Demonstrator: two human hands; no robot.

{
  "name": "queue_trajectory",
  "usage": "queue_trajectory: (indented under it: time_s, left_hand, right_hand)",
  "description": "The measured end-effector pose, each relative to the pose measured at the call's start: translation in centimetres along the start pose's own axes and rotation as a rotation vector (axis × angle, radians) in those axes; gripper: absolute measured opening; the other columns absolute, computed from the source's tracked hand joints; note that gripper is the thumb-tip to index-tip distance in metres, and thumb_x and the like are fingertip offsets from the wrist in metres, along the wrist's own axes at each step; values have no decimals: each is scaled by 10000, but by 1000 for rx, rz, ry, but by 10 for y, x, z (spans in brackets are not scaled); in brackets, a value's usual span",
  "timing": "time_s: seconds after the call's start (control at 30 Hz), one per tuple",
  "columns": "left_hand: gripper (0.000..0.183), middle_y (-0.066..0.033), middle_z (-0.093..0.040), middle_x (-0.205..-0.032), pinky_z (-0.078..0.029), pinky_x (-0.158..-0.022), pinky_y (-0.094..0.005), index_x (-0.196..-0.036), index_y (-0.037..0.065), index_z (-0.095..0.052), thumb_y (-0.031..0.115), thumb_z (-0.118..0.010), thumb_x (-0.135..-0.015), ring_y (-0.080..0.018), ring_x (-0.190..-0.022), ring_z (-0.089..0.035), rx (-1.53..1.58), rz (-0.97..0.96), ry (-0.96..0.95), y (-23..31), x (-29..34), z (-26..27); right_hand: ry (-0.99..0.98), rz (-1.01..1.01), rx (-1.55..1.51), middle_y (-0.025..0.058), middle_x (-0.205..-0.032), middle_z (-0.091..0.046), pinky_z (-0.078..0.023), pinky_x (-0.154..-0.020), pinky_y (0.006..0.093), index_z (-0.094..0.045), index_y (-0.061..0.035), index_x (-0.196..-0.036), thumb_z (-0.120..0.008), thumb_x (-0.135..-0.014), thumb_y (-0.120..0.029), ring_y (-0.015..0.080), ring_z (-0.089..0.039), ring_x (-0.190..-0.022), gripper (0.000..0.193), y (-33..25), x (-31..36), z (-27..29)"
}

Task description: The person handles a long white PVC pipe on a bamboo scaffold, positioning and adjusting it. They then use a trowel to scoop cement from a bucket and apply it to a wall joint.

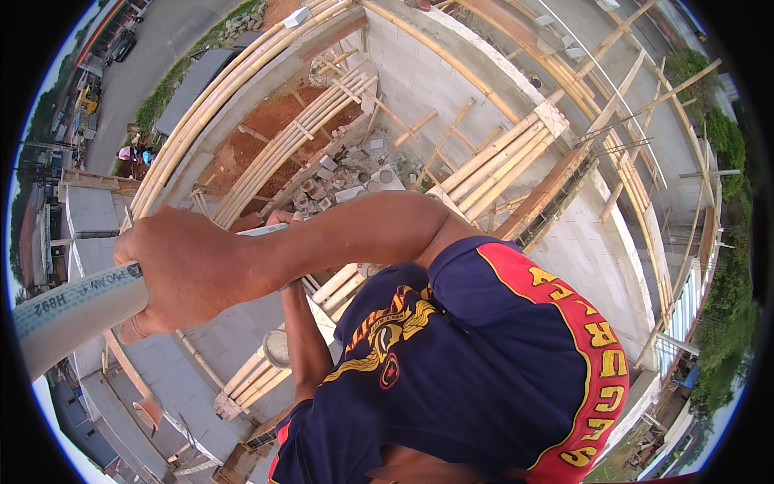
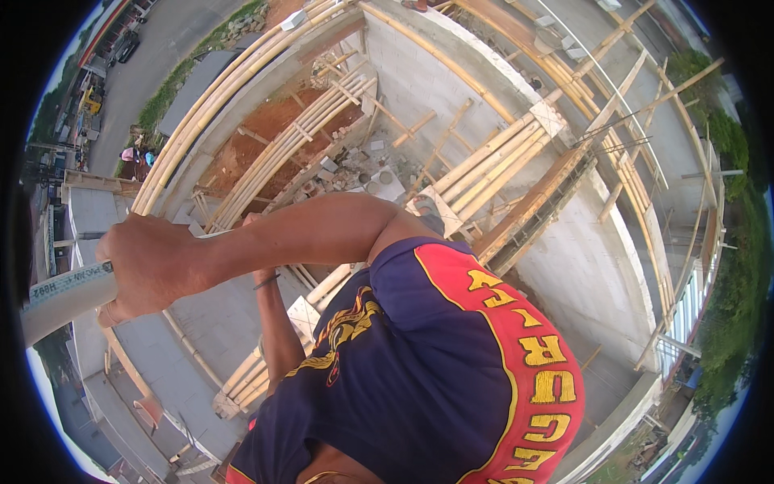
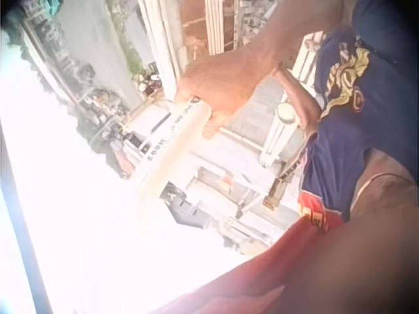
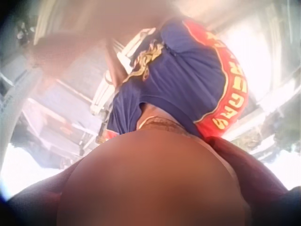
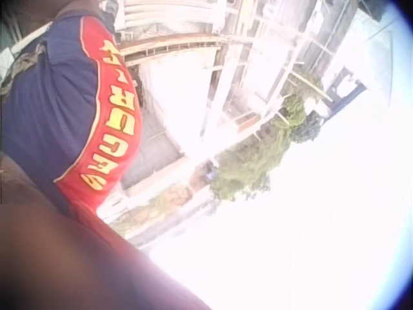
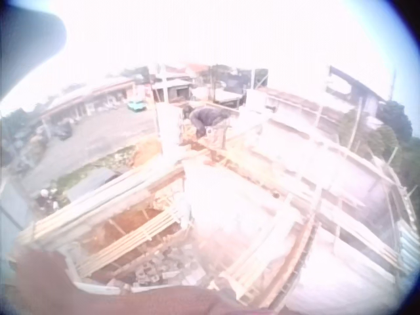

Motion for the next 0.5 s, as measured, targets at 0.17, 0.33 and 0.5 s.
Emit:
queue_trajectory:
  time_s: [0.17,0.33,0.5]
  left_hand:
    - [235,-56,-593,-778,-440,-624,-325,-918,-10,-590,193,-690,-855,-160,-657,-542,209,-172,173,75,-33,23]
    - [222,-86,-478,-584,-430,-589,-334,-693,37,-472,125,-634,-818,-169,-542,-473,514,-317,293,216,-49,68]
    - [382,-120,-519,-774,-448,-735,-383,-898,19,-496,385,-600,-874,-213,-698,-512,496,-410,-50,379,-66,106]
  right_hand:
    - [21,512,-50,240,-1126,-603,-495,-929,395,-398,43,-1307,-826,-567,-659,299,-633,-1051,1106,13,-17,59]
    - [-136,40,-95,136,-1341,-489,-393,-1042,473,-199,-78,-1493,-836,-589,-620,278,-483,-1258,1232,201,40,65]
    - [177,-138,235,145,-1086,-656,-498,-867,367,-572,-76,-1224,-869,-672,-367,249,-640,-1058,692,309,67,41]
Point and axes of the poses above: each hand's wrist, its own x-axis away from the middle knuckle, its own z-axis out of the back of the hand, y = z × x, the point moved 7 cm from there along -x, towards the middle knuckle
